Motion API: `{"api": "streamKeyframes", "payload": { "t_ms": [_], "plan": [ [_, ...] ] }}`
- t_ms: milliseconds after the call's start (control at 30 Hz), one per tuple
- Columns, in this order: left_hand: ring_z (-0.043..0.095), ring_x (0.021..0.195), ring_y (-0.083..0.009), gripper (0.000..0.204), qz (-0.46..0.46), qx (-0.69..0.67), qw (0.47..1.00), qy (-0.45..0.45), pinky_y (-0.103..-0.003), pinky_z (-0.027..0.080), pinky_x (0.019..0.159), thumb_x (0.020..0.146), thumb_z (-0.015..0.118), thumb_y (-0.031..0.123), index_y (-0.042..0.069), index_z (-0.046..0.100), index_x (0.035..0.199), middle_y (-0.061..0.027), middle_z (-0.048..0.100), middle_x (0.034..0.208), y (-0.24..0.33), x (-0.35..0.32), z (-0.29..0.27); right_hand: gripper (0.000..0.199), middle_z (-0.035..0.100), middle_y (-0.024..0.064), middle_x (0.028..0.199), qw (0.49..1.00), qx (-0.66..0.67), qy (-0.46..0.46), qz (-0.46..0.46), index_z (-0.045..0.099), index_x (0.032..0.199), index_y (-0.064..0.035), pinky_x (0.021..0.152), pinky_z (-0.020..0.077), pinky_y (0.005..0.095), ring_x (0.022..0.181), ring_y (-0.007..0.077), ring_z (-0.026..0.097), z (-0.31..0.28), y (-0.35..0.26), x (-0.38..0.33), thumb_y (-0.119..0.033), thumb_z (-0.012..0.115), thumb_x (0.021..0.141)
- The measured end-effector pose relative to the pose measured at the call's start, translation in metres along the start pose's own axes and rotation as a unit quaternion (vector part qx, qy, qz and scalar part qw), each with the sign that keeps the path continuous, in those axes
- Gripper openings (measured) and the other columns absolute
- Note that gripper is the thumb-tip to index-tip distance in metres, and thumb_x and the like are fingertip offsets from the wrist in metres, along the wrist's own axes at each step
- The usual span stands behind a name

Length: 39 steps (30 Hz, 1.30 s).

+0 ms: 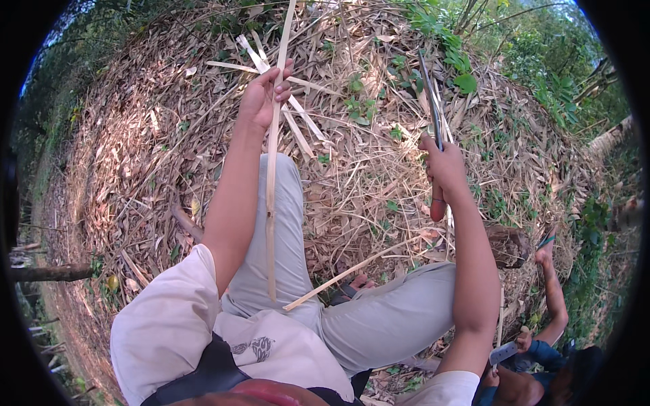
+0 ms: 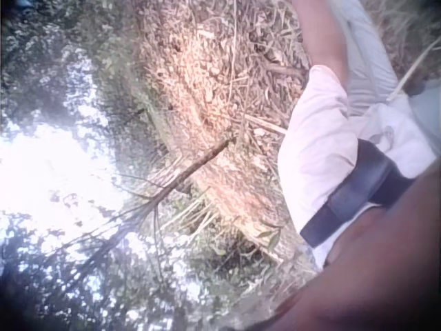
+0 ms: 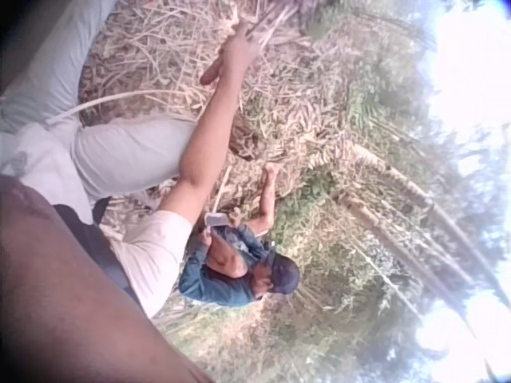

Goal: The person sits on the ground and uses a machete to split long bamboo stalks into thin strips. They hold the bamboo with one hand and strike it with the machete in the other, occasionally adjusting the bamboo's position. Another person is visible nearby, also working with bamboo.

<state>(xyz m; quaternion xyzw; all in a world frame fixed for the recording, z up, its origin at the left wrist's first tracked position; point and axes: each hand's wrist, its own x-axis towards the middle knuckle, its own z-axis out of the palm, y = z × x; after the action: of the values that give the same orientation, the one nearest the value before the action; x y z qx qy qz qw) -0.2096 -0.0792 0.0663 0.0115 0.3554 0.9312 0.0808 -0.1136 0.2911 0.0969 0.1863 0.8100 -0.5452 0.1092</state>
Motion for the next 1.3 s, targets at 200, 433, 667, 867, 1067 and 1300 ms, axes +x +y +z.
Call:
{"api": "streamKeyframes", "payload": {
  "t_ms": [200,433,667,867,1067,1300],
  "plan": [
    [0.056,0.081,-0.0224,0.029,0.147,-0.115,0.970,0.155,-0.041,0.050,0.077,0.102,0.040,0.013,0.005,0.046,0.130,-0.0096,0.058,0.105,-0.031,0.035,-0.043,0.049,0.062,0.0122,0.063,0.970,-0.231,-0.016,-0.074,0.071,0.084,0.0021,0.058,0.0466,0.0385,0.057,0.0210,0.059,0.013,0.036,0.022,-0.046,0.064,0.089],
    [0.050,0.129,-0.0398,0.028,0.063,-0.080,0.981,0.163,-0.059,0.040,0.108,0.104,0.035,0.011,0.007,0.045,0.131,-0.0130,0.053,0.135,-0.039,0.033,-0.031,0.041,0.068,0.0177,0.074,0.909,-0.398,-0.043,-0.116,0.070,0.088,0.0004,0.069,0.0528,0.0415,0.071,0.0312,0.068,0.003,0.034,0.021,-0.040,0.065,0.089],
    [0.056,0.122,-0.0351,0.035,0.038,0.012,0.995,0.095,-0.052,0.046,0.103,0.101,0.047,0.005,0.007,0.044,0.135,-0.0152,0.055,0.134,-0.034,0.017,-0.019,0.031,0.069,0.0181,0.096,0.756,-0.645,-0.077,-0.074,0.069,0.105,-0.0076,0.085,0.0548,0.0459,0.094,0.0347,0.068,-0.028,0.053,0.038,-0.031,0.065,0.085],
    [0.053,0.126,-0.0381,0.039,0.040,0.027,0.998,0.040,-0.054,0.048,0.104,0.100,0.050,0.006,0.003,0.040,0.137,-0.0180,0.050,0.138,-0.025,0.009,-0.016,0.036,0.069,0.0183,0.108,0.748,-0.649,-0.132,-0.041,0.073,0.104,-0.0077,0.088,0.0544,0.0431,0.099,0.0333,0.067,-0.037,0.066,0.057,-0.036,0.069,0.082],
    [0.051,0.127,-0.0400,0.040,0.044,0.022,0.998,0.033,-0.054,0.047,0.106,0.100,0.049,0.008,-0.002,0.038,0.137,-0.0183,0.047,0.141,-0.025,0.005,-0.005,0.040,0.070,0.0171,0.106,0.738,-0.649,-0.181,-0.046,0.073,0.104,-0.0064,0.086,0.0542,0.0435,0.097,0.0328,0.068,-0.026,0.065,0.061,-0.040,0.069,0.082],
    [0.056,0.122,-0.0373,0.029,0.037,-0.018,0.995,0.094,-0.051,0.050,0.103,0.099,0.049,0.008,-0.006,0.050,0.123,-0.0199,0.058,0.127,-0.023,0.005,-0.007,0.039,0.072,0.0171,0.098,0.731,-0.650,-0.206,-0.038,0.074,0.099,-0.0052,0.085,0.0539,0.0423,0.093,0.0337,0.069,-0.016,0.056,0.057,-0.040,0.068,0.083]
  ]
}}
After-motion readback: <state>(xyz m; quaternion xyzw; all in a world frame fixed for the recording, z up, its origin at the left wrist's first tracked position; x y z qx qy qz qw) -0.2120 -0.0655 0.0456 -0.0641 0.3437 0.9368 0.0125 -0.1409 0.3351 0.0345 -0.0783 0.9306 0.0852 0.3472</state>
